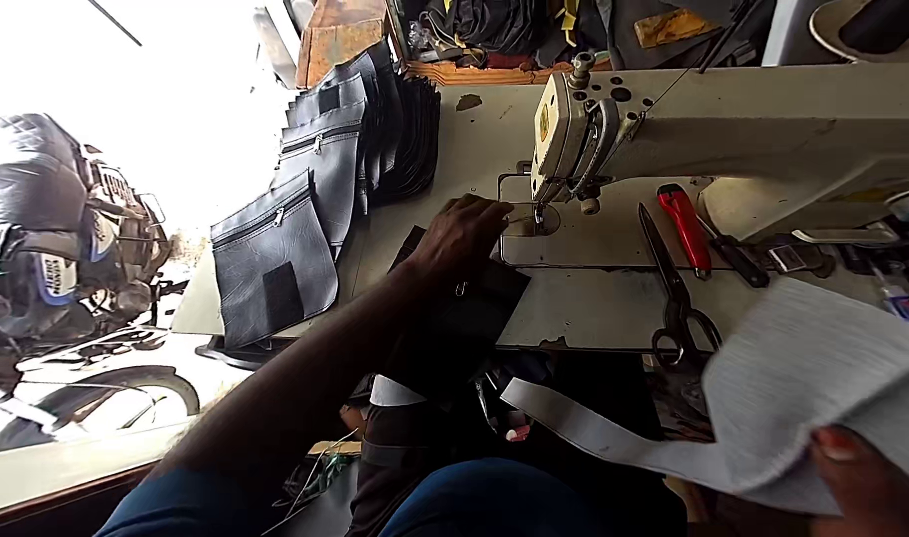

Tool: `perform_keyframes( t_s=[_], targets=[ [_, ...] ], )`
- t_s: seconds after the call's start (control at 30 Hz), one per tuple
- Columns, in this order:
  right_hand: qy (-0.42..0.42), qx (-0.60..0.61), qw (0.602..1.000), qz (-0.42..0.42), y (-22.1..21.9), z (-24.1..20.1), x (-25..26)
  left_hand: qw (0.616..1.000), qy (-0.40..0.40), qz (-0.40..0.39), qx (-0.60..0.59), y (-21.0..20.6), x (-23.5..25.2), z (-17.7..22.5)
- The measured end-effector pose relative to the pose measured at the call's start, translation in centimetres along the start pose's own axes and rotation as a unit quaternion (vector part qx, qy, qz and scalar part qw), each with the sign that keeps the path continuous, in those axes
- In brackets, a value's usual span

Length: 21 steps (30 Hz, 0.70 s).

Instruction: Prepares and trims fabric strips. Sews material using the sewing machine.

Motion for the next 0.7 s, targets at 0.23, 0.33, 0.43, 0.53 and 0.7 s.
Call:
perform_keyframes(
  t_s=[0.23,0.33,0.43,0.53,0.7],
  targets=[
    [0.047,-0.107,0.993,-0.019,-8.1,1.5,0.5,0.985,0.072,-0.148,-0.043,-1.5,-3.2,2.0],
    [0.047,-0.172,0.984,-0.023,-10.7,2.5,0.9,0.984,0.075,-0.136,-0.093,-1.6,-4.2,1.8],
    [0.030,-0.203,0.978,-0.041,-12.4,3.1,1.1,0.993,0.075,-0.070,-0.056,-1.7,-6.0,2.5],
    [0.013,-0.202,0.978,-0.058,-13.4,3.5,1.0,0.981,0.189,0.001,0.034,-1.7,-7.4,3.6],
    [-0.013,-0.165,0.982,-0.087,-14.2,3.3,0.9,0.972,0.232,0.026,-0.017,-2.1,-8.9,3.5]
  ],
)
Point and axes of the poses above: each hand's wrist, its own x-axis towards the middle knuckle, its own y-axis out of the back of the hand, z = x × y, the point moved 2 cm from there along x, towards the middle knuckle, and after that the axes turned 15 degrees about -x, right-handed, at the moved point
